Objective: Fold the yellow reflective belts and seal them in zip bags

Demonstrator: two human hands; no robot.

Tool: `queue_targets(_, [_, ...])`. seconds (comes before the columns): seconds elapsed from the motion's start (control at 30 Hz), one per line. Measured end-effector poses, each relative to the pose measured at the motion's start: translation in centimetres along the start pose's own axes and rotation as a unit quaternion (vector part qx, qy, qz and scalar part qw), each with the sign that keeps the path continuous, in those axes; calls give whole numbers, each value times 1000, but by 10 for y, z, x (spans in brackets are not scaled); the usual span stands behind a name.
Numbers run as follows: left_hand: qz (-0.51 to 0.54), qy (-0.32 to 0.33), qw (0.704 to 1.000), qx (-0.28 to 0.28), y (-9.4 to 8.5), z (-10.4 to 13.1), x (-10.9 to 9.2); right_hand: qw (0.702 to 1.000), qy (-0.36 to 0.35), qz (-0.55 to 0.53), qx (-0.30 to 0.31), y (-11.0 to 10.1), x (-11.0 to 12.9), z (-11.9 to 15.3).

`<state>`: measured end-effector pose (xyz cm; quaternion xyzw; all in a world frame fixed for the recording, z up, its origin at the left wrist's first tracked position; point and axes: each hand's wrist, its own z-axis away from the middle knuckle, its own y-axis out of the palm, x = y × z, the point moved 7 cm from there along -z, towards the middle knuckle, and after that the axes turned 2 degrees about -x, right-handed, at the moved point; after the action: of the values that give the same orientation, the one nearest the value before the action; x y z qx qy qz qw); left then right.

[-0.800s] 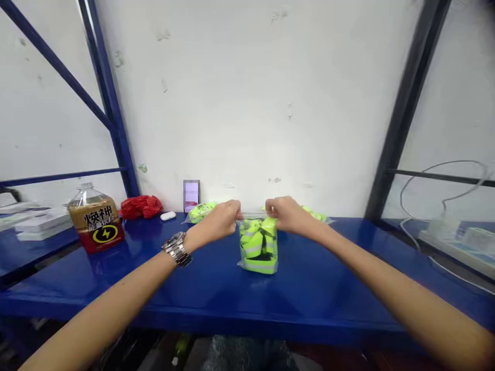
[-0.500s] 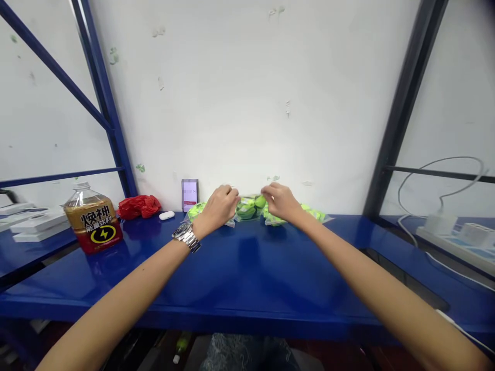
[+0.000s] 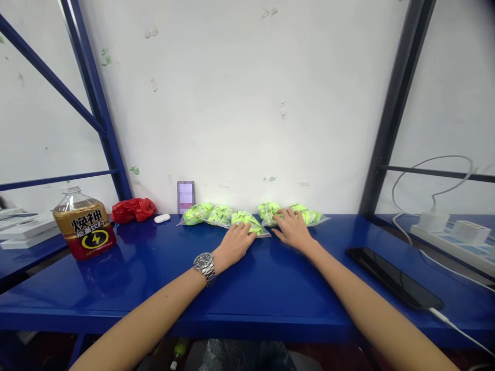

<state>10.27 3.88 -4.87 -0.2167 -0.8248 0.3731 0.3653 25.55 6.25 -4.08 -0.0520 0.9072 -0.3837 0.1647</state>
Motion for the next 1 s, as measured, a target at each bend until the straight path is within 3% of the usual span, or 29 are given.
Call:
queue_targets(0.1, [8,-38,999,30,22,-15,17,999,3,15,31,11,-6,5])
queue_targets(0.23, [9,-85,996,32,41,-16,39,996,37,-34,68,18,-17,8])
queue_targets(0.33, [10,-99,995,13,39,-9,41,994,51,-65,74,20,-22,8])
queue_targets(0.43, [60,-123,990,-38,25,-4,32,987,54,-139,53,14,-18,10])
queue_targets(0.5, [161,-144,974,-67,17,-5,22,960,66,-271,34,7,-9,14])
queue_targets(0.63, [370,-154,914,-61,16,-9,-4,849,97,-519,32,-7,18,23])
queue_targets(0.73, [414,-172,891,-68,14,-8,-9,795,107,-596,33,-13,32,26])
queue_targets(0.8, [412,-170,892,-73,12,-6,-10,778,112,-617,42,-13,37,27])
queue_targets(0.9, [387,-167,904,-72,10,-5,-11,787,120,-604,49,-12,38,25])
queue_targets(1.0, [360,-172,915,-62,12,-4,-12,852,105,-513,27,-15,36,22])
